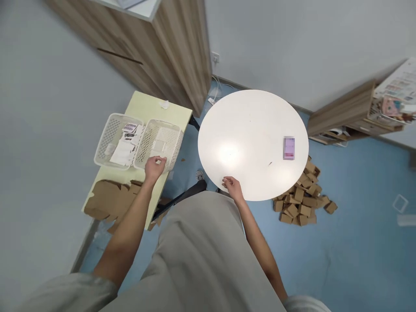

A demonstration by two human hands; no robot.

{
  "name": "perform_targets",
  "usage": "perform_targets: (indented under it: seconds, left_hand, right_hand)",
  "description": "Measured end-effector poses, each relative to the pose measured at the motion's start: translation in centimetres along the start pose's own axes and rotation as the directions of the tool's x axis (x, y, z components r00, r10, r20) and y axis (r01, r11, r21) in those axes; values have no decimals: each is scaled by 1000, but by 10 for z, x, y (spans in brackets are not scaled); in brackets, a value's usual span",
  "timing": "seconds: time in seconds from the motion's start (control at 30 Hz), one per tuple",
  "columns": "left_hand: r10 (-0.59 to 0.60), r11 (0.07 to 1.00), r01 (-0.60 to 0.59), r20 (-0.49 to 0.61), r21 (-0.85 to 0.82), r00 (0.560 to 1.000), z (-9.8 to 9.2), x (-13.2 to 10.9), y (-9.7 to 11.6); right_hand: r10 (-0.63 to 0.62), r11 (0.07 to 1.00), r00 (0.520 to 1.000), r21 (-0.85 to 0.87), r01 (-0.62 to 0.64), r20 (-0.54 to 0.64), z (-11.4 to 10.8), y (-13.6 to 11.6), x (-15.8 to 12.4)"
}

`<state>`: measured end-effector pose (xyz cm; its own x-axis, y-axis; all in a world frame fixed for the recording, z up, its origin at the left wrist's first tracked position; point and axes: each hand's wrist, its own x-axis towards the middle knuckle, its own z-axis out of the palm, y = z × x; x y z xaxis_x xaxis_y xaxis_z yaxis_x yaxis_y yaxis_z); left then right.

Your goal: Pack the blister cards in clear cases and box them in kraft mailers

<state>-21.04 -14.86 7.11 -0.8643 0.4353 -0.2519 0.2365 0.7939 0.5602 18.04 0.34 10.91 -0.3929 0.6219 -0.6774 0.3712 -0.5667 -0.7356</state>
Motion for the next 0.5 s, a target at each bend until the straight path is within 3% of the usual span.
perform_targets:
  seconds: [0.1, 0.2, 0.33, 0.5]
  left_hand:
    - [53, 989, -60, 59, 137, 997, 4, 52, 5]
    - [66, 958, -103, 141, 269, 988, 10, 81, 10]
    - [29, 910, -110, 203, 400, 979, 21, 91, 15]
    - [45, 911, -98, 139, 400, 989, 31, 88, 14]
  right_hand:
    - [25, 996, 986, 93, -10, -164, 7, 0, -10]
    - [51, 985, 963, 172, -5, -266, 22, -4, -20]
    - [70, 969, 930, 247, 23, -361, 49, -13, -28]
    - [53, 958, 920, 281, 63, -387, 79, -27, -31]
